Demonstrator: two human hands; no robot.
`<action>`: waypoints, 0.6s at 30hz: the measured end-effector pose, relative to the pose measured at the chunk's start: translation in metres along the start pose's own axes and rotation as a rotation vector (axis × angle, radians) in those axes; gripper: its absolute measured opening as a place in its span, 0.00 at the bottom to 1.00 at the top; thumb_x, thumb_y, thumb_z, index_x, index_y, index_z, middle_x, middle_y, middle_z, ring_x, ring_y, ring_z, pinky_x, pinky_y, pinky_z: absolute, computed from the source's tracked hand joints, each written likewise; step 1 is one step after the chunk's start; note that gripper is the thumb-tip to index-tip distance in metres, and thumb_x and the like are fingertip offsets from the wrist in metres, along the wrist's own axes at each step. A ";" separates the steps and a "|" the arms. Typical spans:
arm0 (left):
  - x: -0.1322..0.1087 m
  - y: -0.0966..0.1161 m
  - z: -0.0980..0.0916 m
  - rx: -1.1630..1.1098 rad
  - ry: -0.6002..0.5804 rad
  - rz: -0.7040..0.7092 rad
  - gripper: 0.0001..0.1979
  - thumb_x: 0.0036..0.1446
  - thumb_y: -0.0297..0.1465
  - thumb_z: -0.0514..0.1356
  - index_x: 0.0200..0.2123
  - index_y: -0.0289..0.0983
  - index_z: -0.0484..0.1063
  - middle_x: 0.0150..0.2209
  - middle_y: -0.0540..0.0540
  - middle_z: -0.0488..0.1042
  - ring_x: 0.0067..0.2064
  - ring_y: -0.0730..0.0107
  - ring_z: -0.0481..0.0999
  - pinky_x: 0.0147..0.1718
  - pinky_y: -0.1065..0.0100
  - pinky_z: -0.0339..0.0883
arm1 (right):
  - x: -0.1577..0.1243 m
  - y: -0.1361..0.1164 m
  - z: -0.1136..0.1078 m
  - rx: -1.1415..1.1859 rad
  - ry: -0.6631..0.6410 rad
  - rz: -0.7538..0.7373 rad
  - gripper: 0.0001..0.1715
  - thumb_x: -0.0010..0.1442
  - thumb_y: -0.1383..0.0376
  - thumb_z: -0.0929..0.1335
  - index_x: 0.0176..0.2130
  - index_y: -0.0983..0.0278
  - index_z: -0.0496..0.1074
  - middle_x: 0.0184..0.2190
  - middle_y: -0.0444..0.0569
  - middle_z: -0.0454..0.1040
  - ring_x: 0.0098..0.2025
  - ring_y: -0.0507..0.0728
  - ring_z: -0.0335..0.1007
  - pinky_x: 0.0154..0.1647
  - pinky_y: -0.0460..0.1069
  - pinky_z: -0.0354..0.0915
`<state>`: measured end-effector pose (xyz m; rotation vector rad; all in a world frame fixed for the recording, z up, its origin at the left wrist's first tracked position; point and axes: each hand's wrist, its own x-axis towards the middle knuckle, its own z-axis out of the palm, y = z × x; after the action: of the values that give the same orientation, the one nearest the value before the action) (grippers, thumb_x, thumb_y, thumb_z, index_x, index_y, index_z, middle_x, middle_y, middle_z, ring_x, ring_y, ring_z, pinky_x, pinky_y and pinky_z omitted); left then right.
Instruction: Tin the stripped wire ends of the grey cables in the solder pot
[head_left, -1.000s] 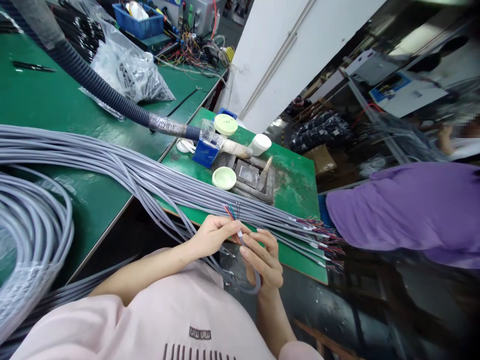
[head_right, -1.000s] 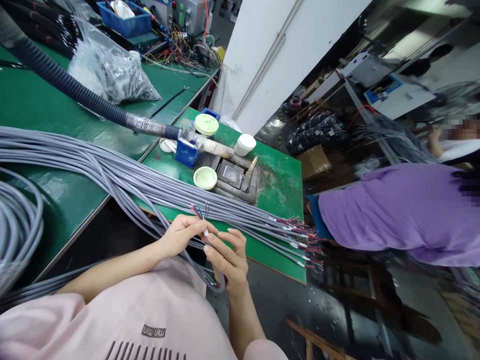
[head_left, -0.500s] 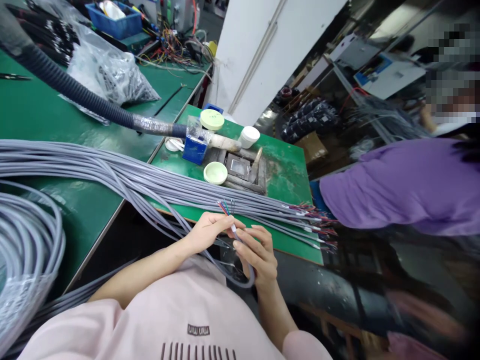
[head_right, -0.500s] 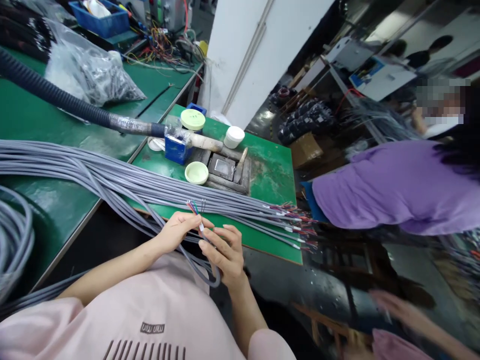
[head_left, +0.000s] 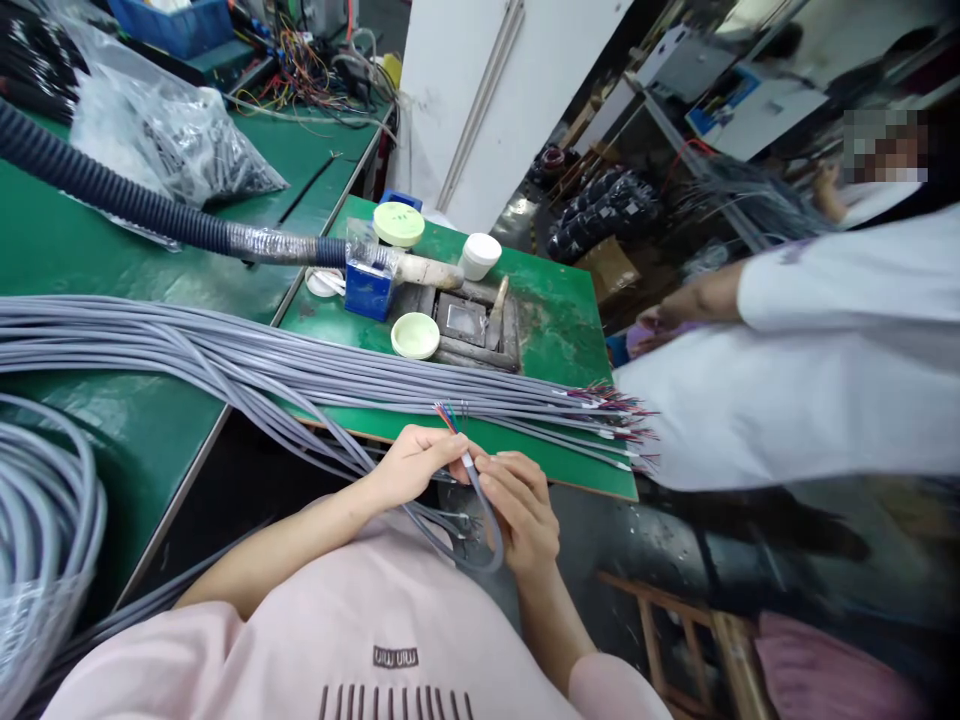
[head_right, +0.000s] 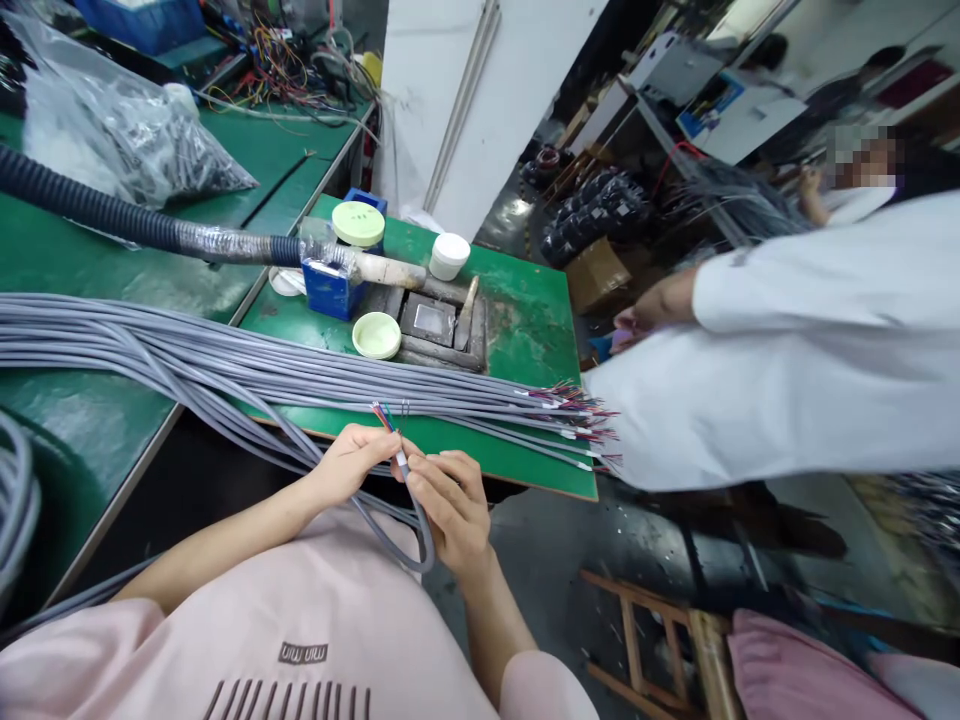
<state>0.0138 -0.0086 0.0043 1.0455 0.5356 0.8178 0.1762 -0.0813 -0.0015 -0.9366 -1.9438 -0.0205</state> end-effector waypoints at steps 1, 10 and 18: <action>0.000 0.000 0.000 -0.004 0.001 -0.001 0.25 0.53 0.49 0.60 0.22 0.32 0.78 0.24 0.44 0.75 0.26 0.72 0.70 0.30 0.69 0.65 | 0.001 0.000 0.001 0.023 0.033 0.028 0.24 0.61 0.76 0.64 0.55 0.62 0.69 0.45 0.56 0.78 0.48 0.61 0.71 0.43 0.61 0.70; -0.004 0.003 -0.002 0.026 0.012 0.012 0.25 0.53 0.50 0.59 0.25 0.32 0.78 0.18 0.48 0.69 0.23 0.75 0.66 0.26 0.71 0.61 | 0.015 -0.012 0.013 0.506 0.015 0.759 0.15 0.62 0.62 0.65 0.26 0.64 0.73 0.17 0.43 0.68 0.18 0.50 0.61 0.19 0.46 0.56; -0.006 0.004 -0.003 -0.018 0.082 0.005 0.22 0.52 0.48 0.62 0.26 0.32 0.76 0.21 0.48 0.70 0.23 0.77 0.63 0.24 0.73 0.58 | 0.020 -0.022 0.035 1.049 0.078 1.120 0.20 0.58 0.54 0.69 0.22 0.64 0.71 0.08 0.38 0.59 0.10 0.47 0.50 0.14 0.44 0.49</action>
<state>0.0065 -0.0109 0.0067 1.0002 0.5942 0.8713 0.1308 -0.0715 0.0021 -1.0706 -0.8618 1.4099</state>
